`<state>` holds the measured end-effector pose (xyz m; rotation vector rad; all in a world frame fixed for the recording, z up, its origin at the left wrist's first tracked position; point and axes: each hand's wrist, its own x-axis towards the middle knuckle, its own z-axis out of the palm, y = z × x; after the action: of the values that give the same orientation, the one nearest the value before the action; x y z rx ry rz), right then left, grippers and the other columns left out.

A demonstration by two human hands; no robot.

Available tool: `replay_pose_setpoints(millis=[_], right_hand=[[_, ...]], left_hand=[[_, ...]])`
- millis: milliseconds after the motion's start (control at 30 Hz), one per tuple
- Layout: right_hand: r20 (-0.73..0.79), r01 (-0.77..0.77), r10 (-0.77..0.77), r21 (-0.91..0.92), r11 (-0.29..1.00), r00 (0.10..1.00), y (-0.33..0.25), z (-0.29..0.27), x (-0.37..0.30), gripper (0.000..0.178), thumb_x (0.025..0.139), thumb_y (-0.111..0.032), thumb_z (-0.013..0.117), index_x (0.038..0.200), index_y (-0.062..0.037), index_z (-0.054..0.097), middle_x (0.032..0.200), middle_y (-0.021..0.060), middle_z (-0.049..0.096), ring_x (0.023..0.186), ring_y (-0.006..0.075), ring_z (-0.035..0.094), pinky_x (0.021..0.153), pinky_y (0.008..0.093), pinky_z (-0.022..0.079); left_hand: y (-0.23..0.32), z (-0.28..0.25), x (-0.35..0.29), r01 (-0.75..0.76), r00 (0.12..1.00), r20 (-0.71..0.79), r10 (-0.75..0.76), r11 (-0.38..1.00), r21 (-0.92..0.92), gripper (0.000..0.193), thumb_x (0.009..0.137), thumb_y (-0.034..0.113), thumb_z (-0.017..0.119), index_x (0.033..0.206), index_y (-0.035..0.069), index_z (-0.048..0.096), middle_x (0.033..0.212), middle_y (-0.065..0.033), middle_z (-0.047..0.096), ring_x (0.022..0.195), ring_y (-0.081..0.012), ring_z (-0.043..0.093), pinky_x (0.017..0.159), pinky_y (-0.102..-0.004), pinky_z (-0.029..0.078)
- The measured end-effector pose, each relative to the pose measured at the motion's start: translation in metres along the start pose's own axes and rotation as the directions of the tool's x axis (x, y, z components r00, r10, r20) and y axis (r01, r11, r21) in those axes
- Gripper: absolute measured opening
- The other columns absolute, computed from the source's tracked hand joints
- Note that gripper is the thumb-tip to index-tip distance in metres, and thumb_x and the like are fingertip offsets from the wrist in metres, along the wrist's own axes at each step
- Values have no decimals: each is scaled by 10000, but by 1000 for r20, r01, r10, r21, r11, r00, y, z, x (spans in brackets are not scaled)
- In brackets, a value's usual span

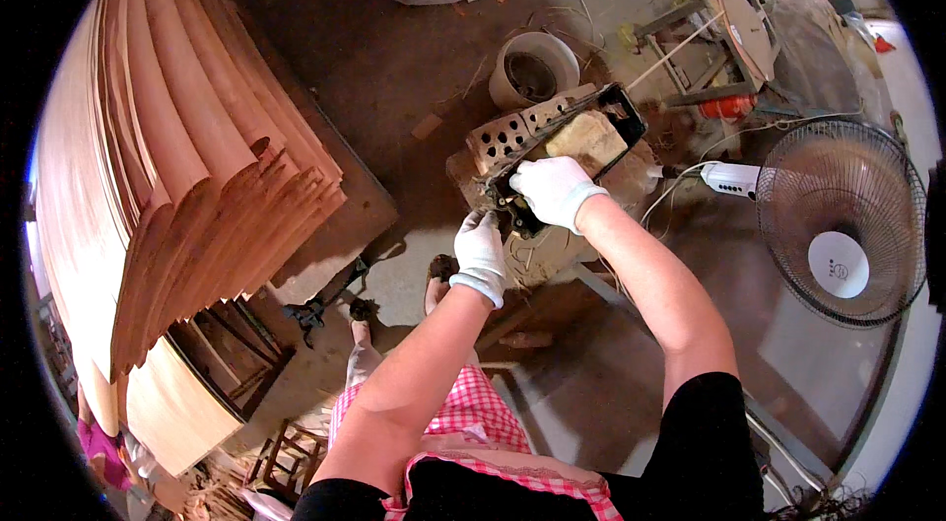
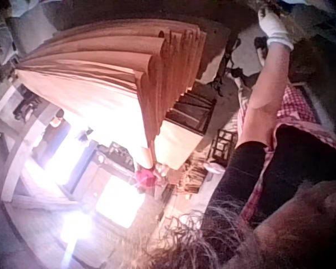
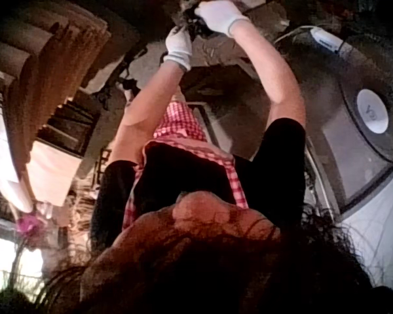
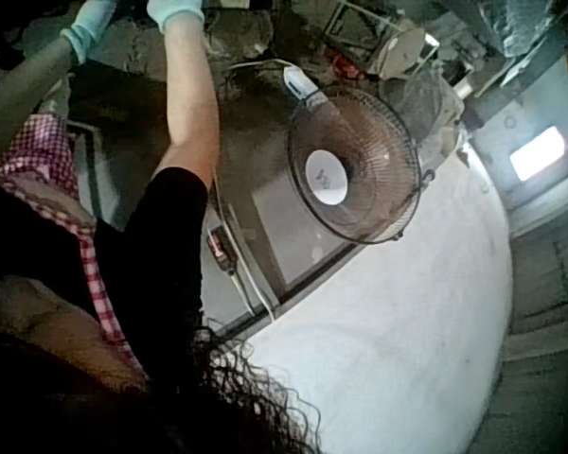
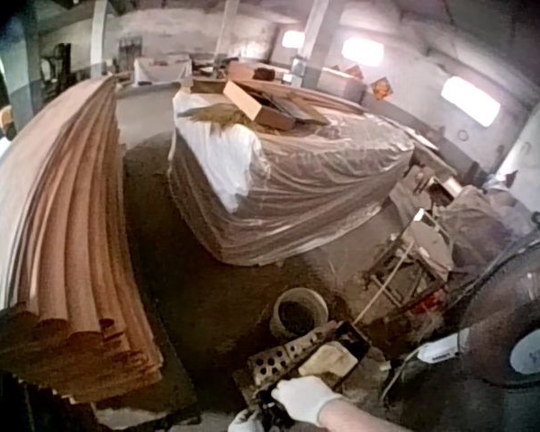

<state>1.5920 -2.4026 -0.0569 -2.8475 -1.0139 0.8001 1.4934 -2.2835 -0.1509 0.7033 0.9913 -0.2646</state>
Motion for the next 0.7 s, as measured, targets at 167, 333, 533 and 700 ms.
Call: replay_pose_setpoints(millis=[167, 333, 533, 700], right_hand=[[41, 41, -41, 1, 999, 998, -13, 1, 1, 172, 771, -92, 550, 903, -80, 658, 904, 131, 633, 842, 310, 641, 739, 426, 515], [69, -12, 9, 40, 999, 998, -16, 0, -1, 159, 799, -87, 546, 908, -74, 661, 953, 139, 643, 882, 316, 643, 756, 415, 521], [103, -67, 62, 52, 996, 993, -18, 0, 1, 159, 808, -83, 545, 915, -80, 663, 966, 136, 648, 901, 317, 641, 763, 417, 518], [96, -67, 63, 46, 997, 993, -19, -2, 1, 158, 818, -87, 536, 911, -84, 663, 978, 133, 650, 905, 318, 640, 765, 419, 517]], left_hand=[[1, -5, 4, 16, 999, -34, -13, 997, 80, 138, 910, 109, 581, 1031, 44, 595, 918, -11, 611, 815, -109, 528, 765, -248, 433], [5, -6, 0, -6, 1000, 19, 5, 999, 39, 152, 912, 114, 591, 1050, 48, 585, 914, -12, 596, 746, -122, 533, 694, -239, 453], [2, -4, -6, -90, 980, 182, 80, 995, 45, 270, 841, -44, 631, 1092, 38, 574, 1002, -56, 640, 860, -164, 607, 765, -271, 511], [2, 0, -8, -246, 955, 210, 210, 955, 164, 260, 823, -46, 653, 1063, 35, 598, 975, -35, 654, 866, -138, 606, 766, -258, 501]])
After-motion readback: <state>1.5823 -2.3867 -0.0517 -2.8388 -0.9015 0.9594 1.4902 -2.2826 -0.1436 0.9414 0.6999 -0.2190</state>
